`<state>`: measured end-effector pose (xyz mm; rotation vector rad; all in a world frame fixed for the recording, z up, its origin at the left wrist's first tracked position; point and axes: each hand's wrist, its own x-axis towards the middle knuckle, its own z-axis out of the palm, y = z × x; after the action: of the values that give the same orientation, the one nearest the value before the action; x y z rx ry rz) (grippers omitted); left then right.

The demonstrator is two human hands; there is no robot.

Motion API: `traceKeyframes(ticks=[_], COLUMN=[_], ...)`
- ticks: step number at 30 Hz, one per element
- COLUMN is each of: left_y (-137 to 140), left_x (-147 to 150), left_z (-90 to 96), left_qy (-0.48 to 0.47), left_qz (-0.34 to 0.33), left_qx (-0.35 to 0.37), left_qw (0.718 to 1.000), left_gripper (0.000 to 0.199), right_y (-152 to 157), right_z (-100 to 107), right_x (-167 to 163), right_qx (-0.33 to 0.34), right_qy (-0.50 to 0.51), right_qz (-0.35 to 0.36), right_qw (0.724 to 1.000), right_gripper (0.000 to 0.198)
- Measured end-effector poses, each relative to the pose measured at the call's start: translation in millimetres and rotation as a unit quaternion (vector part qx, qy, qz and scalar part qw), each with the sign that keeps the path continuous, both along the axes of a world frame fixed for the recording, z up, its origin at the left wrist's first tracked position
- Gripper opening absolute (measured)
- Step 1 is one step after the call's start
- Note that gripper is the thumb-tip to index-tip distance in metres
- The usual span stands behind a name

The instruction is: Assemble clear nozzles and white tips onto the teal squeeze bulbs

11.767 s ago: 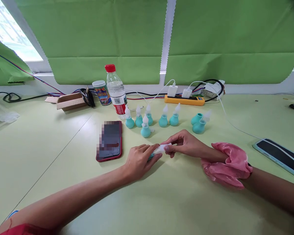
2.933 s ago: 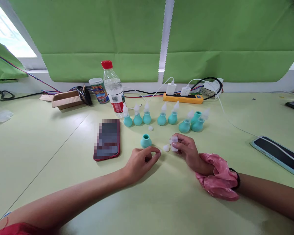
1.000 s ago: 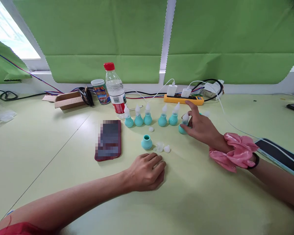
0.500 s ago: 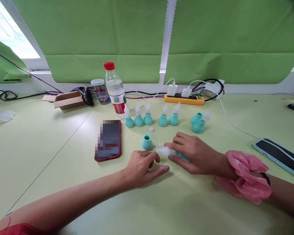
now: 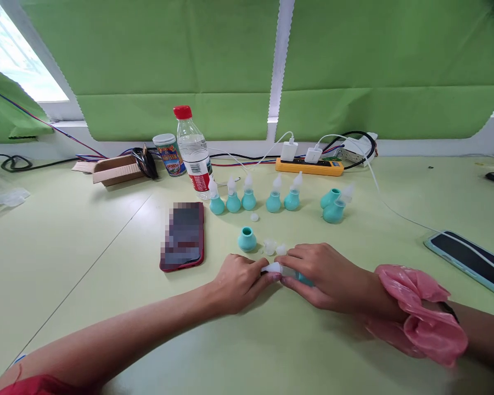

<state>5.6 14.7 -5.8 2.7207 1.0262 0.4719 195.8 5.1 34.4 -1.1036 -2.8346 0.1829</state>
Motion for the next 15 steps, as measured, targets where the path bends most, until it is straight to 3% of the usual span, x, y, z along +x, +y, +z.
traceKeyframes(ticks=[8, 12, 15], left_y=[-1.0, 0.6, 2.3], left_x=[3.6, 6.6, 7.0], left_z=[1.6, -2.0, -4.5], left_qy=[0.055, 0.061, 0.026], left_qz=[0.051, 0.113, 0.141], left_qx=[0.010, 0.005, -0.006], left_qw=[0.997, 0.992, 0.990], left_gripper=[0.044, 0.035, 0.023], right_y=[3.4, 6.5, 5.8], right_z=[-7.5, -5.4, -1.3], right_x=[2.2, 5.5, 5.6], right_qx=[-0.009, -0.002, -0.036], right_qy=[-0.098, -0.039, 0.031], right_qz=[-0.062, -0.066, -0.080], right_qw=[0.993, 0.997, 0.996], right_gripper=[0.022, 0.020, 0.019])
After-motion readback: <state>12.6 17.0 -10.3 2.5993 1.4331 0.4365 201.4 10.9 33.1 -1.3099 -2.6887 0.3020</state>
